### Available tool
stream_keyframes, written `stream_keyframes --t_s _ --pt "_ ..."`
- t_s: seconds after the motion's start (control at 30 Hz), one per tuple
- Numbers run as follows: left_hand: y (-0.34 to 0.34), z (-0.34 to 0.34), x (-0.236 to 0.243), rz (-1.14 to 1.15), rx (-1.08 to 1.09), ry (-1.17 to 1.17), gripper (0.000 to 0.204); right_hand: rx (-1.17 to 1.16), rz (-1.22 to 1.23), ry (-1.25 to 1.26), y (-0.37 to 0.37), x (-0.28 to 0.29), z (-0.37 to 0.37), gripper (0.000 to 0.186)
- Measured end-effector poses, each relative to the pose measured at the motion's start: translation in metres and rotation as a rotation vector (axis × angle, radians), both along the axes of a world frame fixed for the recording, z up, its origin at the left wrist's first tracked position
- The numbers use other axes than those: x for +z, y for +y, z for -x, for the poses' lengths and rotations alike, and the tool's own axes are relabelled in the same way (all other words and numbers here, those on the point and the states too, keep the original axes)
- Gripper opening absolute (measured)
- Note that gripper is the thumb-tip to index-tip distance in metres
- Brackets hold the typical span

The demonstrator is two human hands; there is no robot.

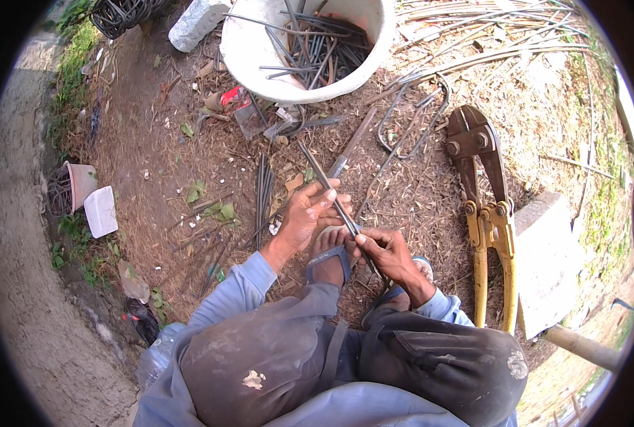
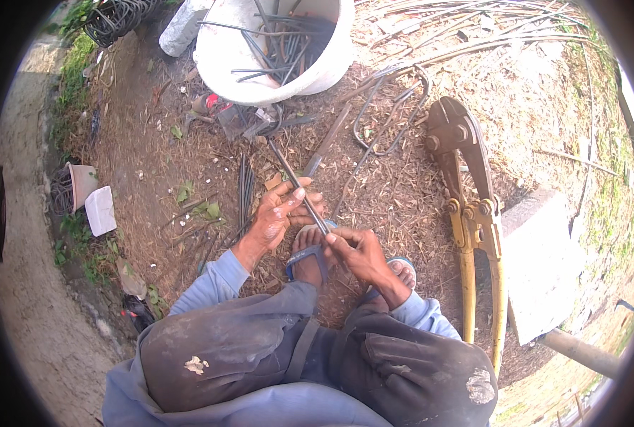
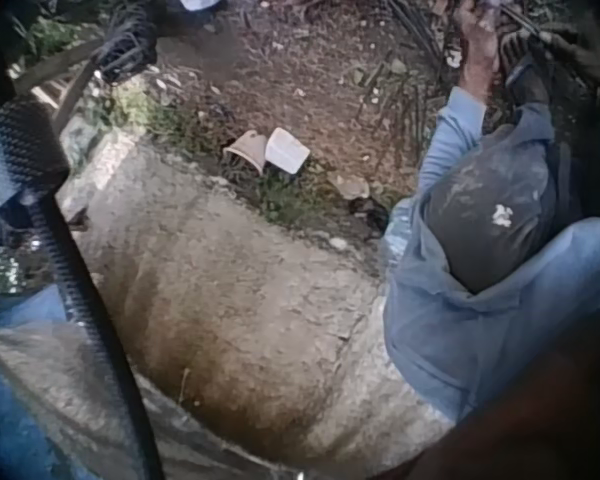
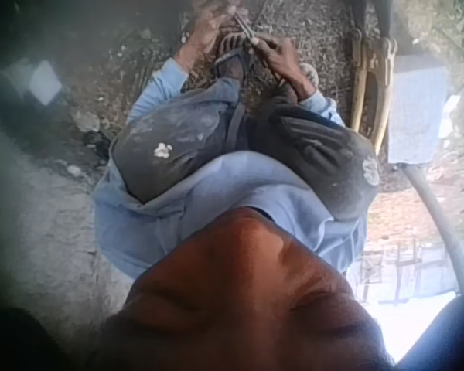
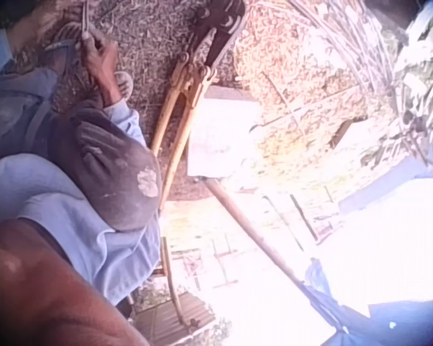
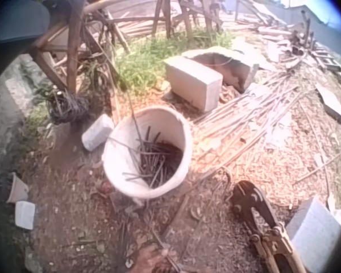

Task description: The person repeatedly picks up metal rods from a white bucket, aligns them, and cuts them using yellow bolt cutters. The cut pieces are placed on the ground next to the bucket. The person continues this process throughout the clip.

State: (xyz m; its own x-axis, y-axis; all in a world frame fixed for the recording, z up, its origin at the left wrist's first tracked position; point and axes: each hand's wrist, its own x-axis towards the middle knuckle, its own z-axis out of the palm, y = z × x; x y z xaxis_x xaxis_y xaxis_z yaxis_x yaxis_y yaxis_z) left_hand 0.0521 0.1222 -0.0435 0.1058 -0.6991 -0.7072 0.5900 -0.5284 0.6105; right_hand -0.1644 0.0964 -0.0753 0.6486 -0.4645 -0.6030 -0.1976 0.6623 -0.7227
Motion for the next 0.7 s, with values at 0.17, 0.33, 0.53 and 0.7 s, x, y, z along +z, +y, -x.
stream_keyframes --t_s 0.17,0.33,0.53,0.7 --pt "0.000 -0.011 -0.003 0.012 -0.069 -0.053 0.036 -0.003 -0.027 0.002 -0.003 0.007 -0.005 0.027" --pt "0.003 -0.008 -0.007 -0.016 -0.123 -0.066 0.043 0.091 -0.043 0.024 -0.010 0.014 -0.003 0.030" --pt "0.001 -0.002 -0.006 -0.030 -0.161 -0.062 0.044 0.033 -0.035 -0.001 -0.004 0.007 -0.002 0.026" --pt "0.002 -0.006 -0.010 -0.060 -0.167 -0.065 0.042 0.039 -0.075 -0.032 -0.004 0.005 -0.003 0.024"
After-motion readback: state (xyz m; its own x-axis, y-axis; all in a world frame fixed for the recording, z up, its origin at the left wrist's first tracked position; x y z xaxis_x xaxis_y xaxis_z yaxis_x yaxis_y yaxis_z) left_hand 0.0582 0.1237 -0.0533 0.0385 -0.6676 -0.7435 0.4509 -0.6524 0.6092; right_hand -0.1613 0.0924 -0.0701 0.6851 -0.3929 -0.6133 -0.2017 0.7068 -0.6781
